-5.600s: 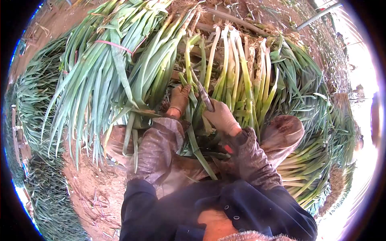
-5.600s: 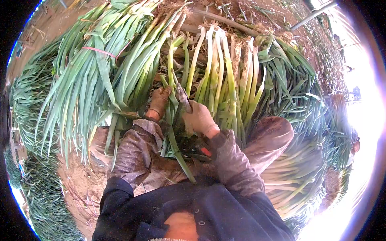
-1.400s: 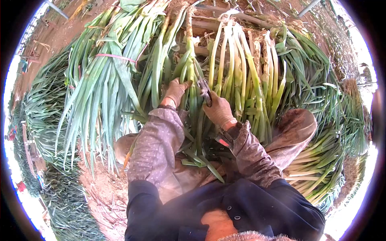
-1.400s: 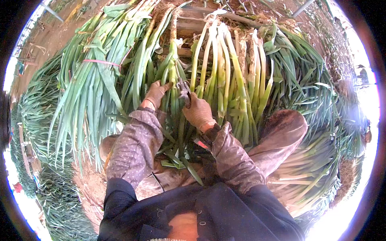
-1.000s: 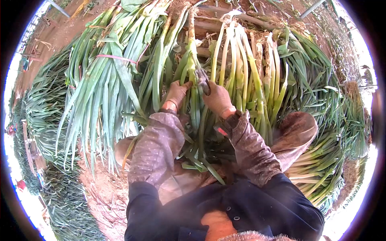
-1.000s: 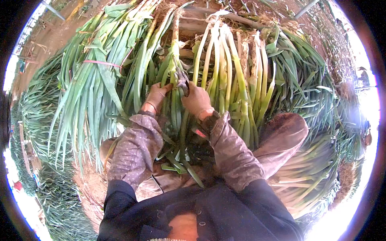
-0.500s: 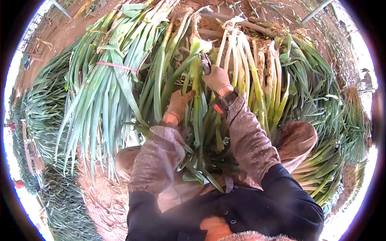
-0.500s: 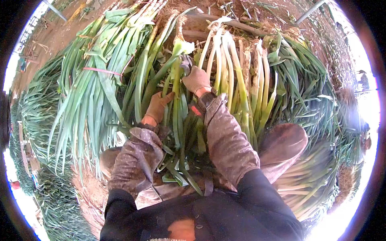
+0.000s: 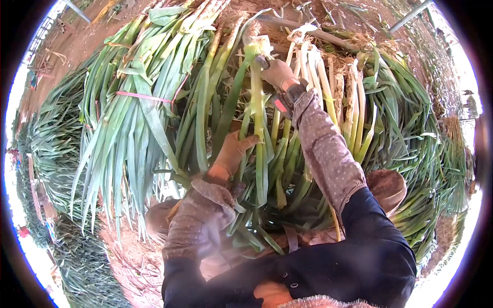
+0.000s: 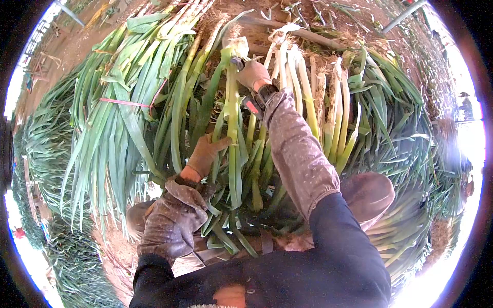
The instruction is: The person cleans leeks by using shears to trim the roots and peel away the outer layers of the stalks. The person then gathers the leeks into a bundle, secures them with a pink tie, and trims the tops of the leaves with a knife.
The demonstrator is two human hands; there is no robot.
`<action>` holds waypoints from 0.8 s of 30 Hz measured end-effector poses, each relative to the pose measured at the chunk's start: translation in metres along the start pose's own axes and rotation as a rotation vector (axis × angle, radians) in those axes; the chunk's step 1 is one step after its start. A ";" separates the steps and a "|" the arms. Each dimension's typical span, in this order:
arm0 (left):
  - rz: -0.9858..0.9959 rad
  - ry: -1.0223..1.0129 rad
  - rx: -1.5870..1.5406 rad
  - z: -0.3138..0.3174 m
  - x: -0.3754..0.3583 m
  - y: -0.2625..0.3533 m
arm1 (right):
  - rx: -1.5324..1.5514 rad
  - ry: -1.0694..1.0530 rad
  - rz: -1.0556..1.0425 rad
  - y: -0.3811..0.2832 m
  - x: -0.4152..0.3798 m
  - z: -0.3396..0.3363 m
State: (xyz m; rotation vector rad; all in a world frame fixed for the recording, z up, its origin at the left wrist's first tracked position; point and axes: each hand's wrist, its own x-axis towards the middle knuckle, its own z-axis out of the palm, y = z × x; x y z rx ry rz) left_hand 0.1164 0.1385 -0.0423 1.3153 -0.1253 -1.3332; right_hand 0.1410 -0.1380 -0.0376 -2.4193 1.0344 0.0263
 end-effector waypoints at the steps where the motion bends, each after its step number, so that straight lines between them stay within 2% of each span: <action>1: 0.016 0.045 0.014 0.001 -0.001 -0.002 | 0.007 -0.038 0.023 0.003 0.008 0.000; 4: 0.080 0.145 0.094 0.006 -0.002 -0.008 | 0.138 -0.057 0.146 0.016 0.007 -0.001; 6: 0.150 0.172 0.190 0.006 0.001 -0.012 | 0.186 0.051 0.170 0.035 -0.005 0.003; 9: 0.484 0.298 0.593 0.010 0.007 -0.023 | 0.233 0.029 0.226 0.050 -0.037 0.003; 12: 0.359 0.398 0.823 0.028 -0.006 -0.015 | 0.324 0.050 0.296 0.042 -0.093 -0.005; 14: 0.326 0.412 0.998 0.036 -0.006 -0.014 | 0.224 0.188 0.182 0.060 -0.107 0.012; 15: 0.310 0.418 1.088 0.040 -0.006 -0.015 | 0.294 0.200 0.220 0.062 -0.114 0.013; 18: 0.441 0.407 1.214 0.049 -0.010 -0.024 | 0.333 0.155 0.232 0.067 -0.123 0.002; 19: 0.413 0.392 1.271 0.052 -0.010 -0.027 | 0.329 0.090 0.308 0.057 -0.131 -0.009; 20: 0.387 0.374 1.329 0.055 -0.009 -0.030 | 0.413 -0.029 0.298 0.060 -0.135 -0.001; 22: 0.386 0.328 1.387 0.056 -0.006 -0.033 | 0.269 -0.096 0.155 0.053 -0.161 -0.025; 23: 0.410 0.307 1.385 0.052 -0.005 -0.032 | 0.340 -0.133 0.260 0.048 -0.178 -0.040; 24: 0.432 0.287 1.384 0.048 -0.003 -0.032 | 0.344 -0.076 0.240 0.054 -0.196 -0.047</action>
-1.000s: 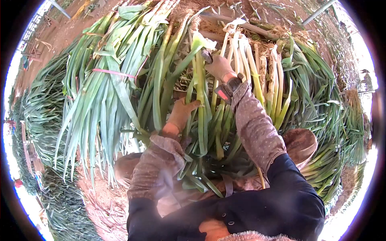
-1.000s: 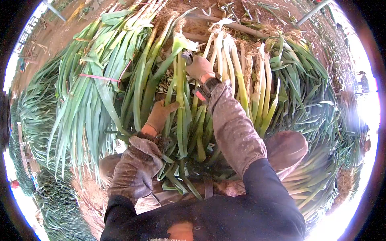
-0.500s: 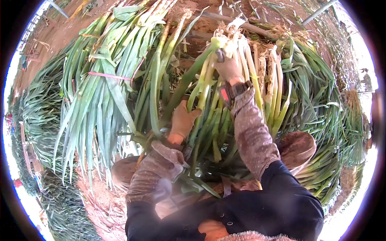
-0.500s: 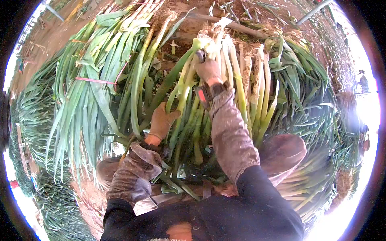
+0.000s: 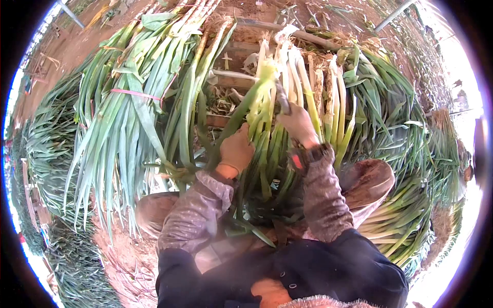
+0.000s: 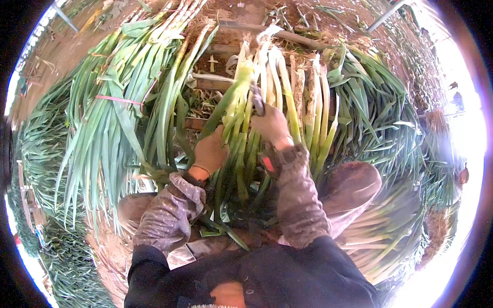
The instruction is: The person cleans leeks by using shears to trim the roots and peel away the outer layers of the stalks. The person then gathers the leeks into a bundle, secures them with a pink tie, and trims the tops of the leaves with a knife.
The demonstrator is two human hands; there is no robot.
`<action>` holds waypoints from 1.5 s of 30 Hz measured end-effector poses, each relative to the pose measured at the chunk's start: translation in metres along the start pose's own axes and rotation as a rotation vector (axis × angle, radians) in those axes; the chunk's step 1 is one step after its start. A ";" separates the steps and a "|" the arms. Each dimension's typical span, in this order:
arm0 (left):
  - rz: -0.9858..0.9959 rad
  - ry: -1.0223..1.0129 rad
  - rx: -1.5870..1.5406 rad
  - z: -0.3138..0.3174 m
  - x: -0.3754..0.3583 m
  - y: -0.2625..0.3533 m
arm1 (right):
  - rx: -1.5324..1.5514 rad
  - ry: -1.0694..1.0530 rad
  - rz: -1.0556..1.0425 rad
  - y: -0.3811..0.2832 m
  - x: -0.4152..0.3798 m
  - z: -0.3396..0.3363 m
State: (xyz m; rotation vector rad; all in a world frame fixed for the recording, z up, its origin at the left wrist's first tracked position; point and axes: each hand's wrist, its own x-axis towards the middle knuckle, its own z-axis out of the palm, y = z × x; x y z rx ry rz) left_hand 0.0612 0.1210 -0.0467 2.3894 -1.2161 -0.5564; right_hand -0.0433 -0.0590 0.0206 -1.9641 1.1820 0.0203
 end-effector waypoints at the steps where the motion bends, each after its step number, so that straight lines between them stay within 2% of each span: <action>1: 0.012 -0.008 -0.008 0.002 0.001 -0.001 | -0.053 0.032 -0.054 0.017 -0.008 -0.002; 2: 0.023 -0.016 -0.014 0.005 0.001 -0.002 | -0.084 0.004 0.027 0.011 -0.033 -0.011; 4: 0.012 -0.028 -0.012 0.004 -0.002 -0.002 | -0.173 -0.047 -0.110 0.049 -0.061 -0.014; 7: -0.019 -0.096 -0.061 0.002 0.001 0.018 | 0.012 -0.010 -0.027 0.051 -0.105 -0.032; 8: 0.093 0.061 -0.031 0.027 -0.006 0.018 | 0.015 0.007 0.007 0.049 -0.109 -0.036; 10: 0.115 0.033 0.019 0.033 -0.026 0.052 | 0.049 -0.049 -0.042 0.020 -0.107 -0.031; 12: 0.169 -0.155 0.063 0.055 -0.033 0.057 | 0.068 -0.186 -0.070 -0.032 -0.108 -0.023; 13: 0.288 -0.084 -0.052 0.041 -0.041 0.058 | 0.080 -0.173 -0.197 -0.026 -0.091 -0.008; 14: 0.269 -0.209 0.011 0.023 -0.041 0.055 | 0.091 -0.160 -0.325 -0.021 -0.072 0.006; 15: 0.248 -0.335 0.074 -0.026 -0.038 0.060 | 0.018 -0.177 -0.212 -0.044 -0.069 0.000; 17: 0.134 -0.561 0.194 -0.075 -0.004 0.040 | 0.047 -0.200 -0.172 -0.043 -0.044 0.017; 18: 0.034 -0.264 0.101 -0.097 0.000 0.009 | 0.066 -0.214 -0.149 -0.043 -0.036 0.025; 19: -0.086 0.088 -0.054 -0.097 0.022 -0.028 | 0.085 -0.317 -0.058 -0.054 -0.042 0.029; 20: -0.213 0.200 0.145 -0.122 0.041 -0.039 | 0.026 -0.343 -0.178 -0.067 -0.058 0.028; 22: -0.225 0.434 0.664 -0.127 0.069 -0.073 | -0.063 -0.380 -0.262 -0.059 -0.062 0.051; 23: -0.298 0.347 0.648 -0.115 0.088 -0.097 | -0.006 -0.311 -0.388 -0.052 -0.062 0.057; 24: -0.371 0.258 0.630 -0.107 0.103 -0.116 | 0.039 -0.302 -0.364 -0.048 -0.059 0.059; 25: -0.402 0.254 0.496 -0.111 0.108 -0.118 | 0.087 -0.290 -0.337 -0.044 -0.055 0.059; 28: -0.308 0.100 0.299 -0.132 0.115 -0.113 | 0.173 -0.289 -0.200 -0.036 -0.052 0.046; 30: -0.190 0.208 0.210 -0.125 0.094 -0.099 | 0.133 -0.234 -0.186 -0.037 -0.063 0.028; 32: -0.191 0.029 0.103 -0.119 0.058 -0.072 | 0.083 -0.222 -0.221 -0.028 -0.074 0.025; 34: -0.240 -0.068 -0.230 -0.113 0.008 -0.041 | 0.121 -0.230 -0.217 -0.023 -0.096 0.024; 35: -0.297 -0.092 -0.272 -0.083 -0.005 -0.051 | 0.114 -0.238 -0.206 -0.022 -0.106 0.022; 37: -0.159 -0.016 -0.529 -0.040 -0.045 -0.060 | 0.144 -0.246 -0.146 -0.008 -0.118 0.029; 38: -0.160 -0.009 -0.665 -0.031 -0.056 -0.055 | 0.158 -0.243 -0.110 -0.001 -0.124 0.031; 39: -0.071 -0.003 -0.610 -0.026 -0.060 -0.056 | 0.057 -0.257 -0.136 -0.001 -0.132 0.028; 42: -0.209 -0.136 -0.757 -0.053 -0.062 -0.043 | 0.018 -0.284 -0.166 0.010 -0.153 0.030; 44: -0.173 0.051 -0.979 -0.021 -0.053 -0.062 | 0.031 -0.281 -0.169 0.014 -0.163 0.035; 45: -0.179 0.072 -0.970 -0.022 -0.052 -0.060 | 0.028 -0.280 -0.175 0.013 -0.165 0.036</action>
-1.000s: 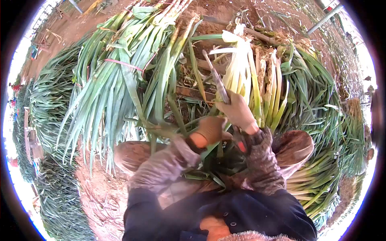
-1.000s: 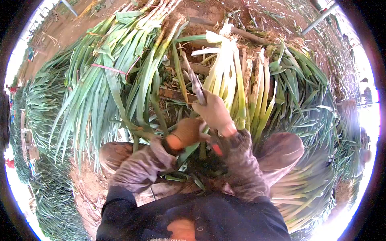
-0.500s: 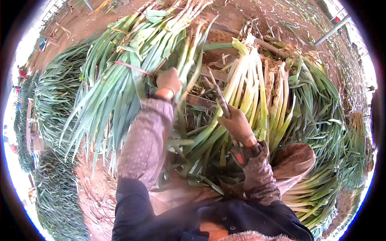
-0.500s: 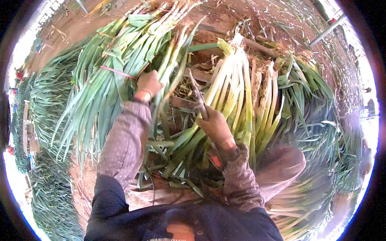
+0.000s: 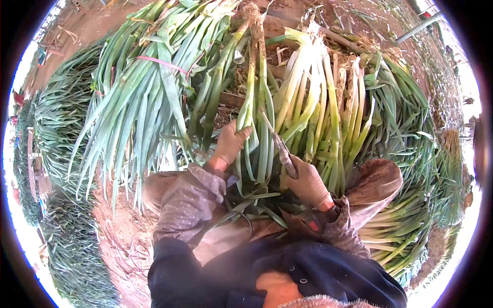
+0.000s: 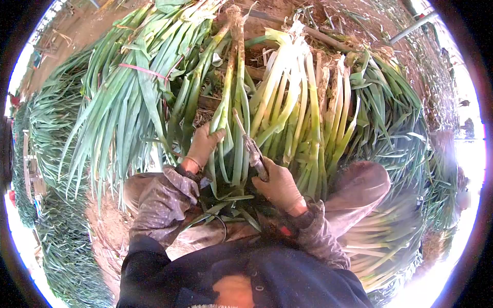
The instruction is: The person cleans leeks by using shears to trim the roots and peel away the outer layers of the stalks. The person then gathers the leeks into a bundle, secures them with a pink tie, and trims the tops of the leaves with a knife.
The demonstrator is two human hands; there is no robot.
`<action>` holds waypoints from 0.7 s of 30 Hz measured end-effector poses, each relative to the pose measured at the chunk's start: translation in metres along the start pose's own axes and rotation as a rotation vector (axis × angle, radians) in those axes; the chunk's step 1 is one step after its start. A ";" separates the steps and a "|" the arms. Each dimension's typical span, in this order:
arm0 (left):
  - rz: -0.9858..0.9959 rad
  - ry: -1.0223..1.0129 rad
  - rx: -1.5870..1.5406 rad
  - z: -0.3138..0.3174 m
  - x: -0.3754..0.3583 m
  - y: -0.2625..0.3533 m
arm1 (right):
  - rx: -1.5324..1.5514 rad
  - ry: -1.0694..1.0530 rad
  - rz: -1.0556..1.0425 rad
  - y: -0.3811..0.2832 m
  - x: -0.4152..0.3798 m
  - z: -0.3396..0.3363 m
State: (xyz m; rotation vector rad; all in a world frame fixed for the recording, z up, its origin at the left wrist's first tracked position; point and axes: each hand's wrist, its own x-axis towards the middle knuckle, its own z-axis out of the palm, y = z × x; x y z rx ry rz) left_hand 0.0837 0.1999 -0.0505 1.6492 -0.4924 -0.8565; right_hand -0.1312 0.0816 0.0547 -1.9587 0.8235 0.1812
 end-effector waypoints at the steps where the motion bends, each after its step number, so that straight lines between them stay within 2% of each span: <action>1: 0.004 0.024 0.007 0.001 -0.001 0.003 | -0.004 -0.003 -0.008 -0.001 0.000 0.001; 4: -0.043 0.023 -0.002 -0.001 0.001 -0.002 | -0.025 -0.033 0.027 -0.008 0.014 0.008; 5: -0.022 0.046 -0.089 -0.001 0.004 -0.010 | -0.032 -0.052 0.051 -0.011 0.018 0.008; 6: -0.042 0.049 -0.085 -0.001 0.003 -0.007 | -0.051 -0.018 -0.008 0.002 0.029 0.014; 9: -0.048 0.075 -0.094 0.000 0.003 -0.003 | -0.183 0.015 -0.014 -0.006 0.051 0.012; 16: -0.124 0.036 -0.087 -0.005 0.004 -0.008 | -0.167 0.090 -0.050 -0.010 0.101 0.014; 21: -0.062 0.081 -0.077 -0.001 0.001 -0.016 | -0.229 0.171 -0.025 -0.031 0.137 0.012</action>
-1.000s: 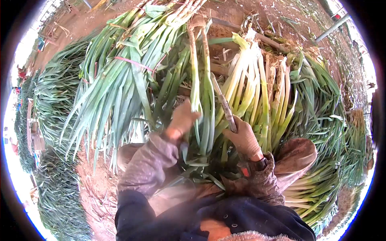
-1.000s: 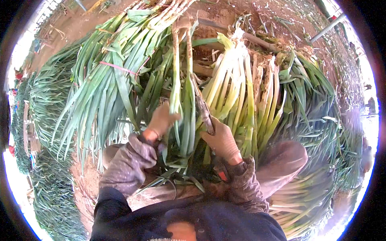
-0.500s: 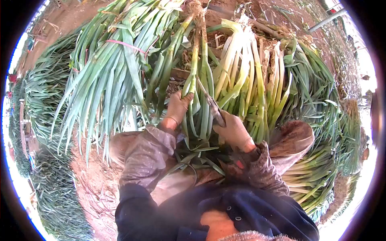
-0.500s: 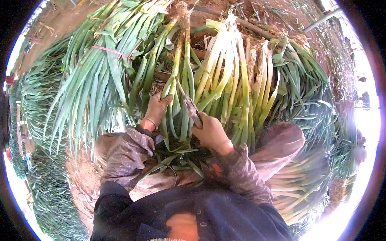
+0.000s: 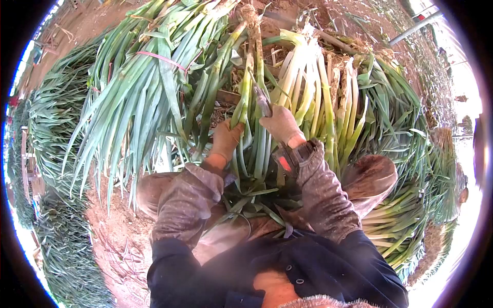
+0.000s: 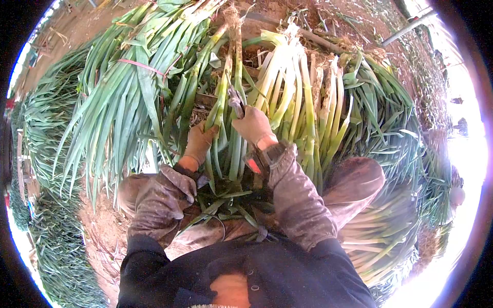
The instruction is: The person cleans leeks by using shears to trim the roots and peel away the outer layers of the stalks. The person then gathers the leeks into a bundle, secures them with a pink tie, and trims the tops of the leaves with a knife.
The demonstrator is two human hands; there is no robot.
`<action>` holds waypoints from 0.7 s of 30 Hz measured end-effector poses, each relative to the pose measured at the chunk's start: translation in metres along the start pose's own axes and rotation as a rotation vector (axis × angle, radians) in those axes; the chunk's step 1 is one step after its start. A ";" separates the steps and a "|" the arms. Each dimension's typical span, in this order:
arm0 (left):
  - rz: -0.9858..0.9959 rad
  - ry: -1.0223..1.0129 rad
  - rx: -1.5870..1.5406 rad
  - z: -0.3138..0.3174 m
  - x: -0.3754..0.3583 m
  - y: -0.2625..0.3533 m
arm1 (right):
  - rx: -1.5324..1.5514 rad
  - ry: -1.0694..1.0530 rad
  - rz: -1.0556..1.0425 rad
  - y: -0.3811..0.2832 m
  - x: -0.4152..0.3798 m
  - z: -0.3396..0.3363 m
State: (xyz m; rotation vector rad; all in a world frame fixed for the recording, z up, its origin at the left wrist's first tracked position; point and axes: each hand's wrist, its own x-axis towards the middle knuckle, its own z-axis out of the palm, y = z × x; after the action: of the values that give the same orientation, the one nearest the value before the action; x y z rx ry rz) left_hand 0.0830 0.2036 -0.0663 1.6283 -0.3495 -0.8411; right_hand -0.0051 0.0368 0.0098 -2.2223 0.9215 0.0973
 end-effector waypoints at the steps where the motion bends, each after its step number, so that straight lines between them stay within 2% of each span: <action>1: 0.001 0.005 -0.007 0.001 0.000 -0.002 | -0.013 -0.003 0.008 -0.001 0.008 0.000; 4: 0.024 0.088 0.065 0.003 -0.002 -0.003 | -0.052 0.055 0.018 -0.006 0.028 0.003; 8: 0.040 0.092 0.133 0.003 -0.003 -0.005 | -0.081 0.021 0.089 -0.005 0.056 0.005; 13: 0.031 0.135 0.234 0.005 -0.006 -0.003 | -0.108 0.030 0.053 -0.002 0.102 0.003; 15: 0.010 0.136 0.239 0.006 -0.012 0.007 | -0.238 -0.028 -0.103 0.011 0.140 0.009; 17: 0.016 0.143 0.224 0.008 -0.014 0.007 | -0.057 -0.047 0.092 -0.022 0.125 -0.013; 21: 0.065 0.185 0.287 0.010 -0.018 0.006 | -0.054 -0.054 0.098 -0.016 0.142 -0.015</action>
State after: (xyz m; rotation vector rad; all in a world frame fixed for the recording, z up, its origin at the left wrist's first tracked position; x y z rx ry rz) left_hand 0.0646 0.2068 -0.0550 1.9348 -0.4037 -0.6047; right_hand 0.1081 -0.0485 -0.0157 -2.2124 1.0082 0.2295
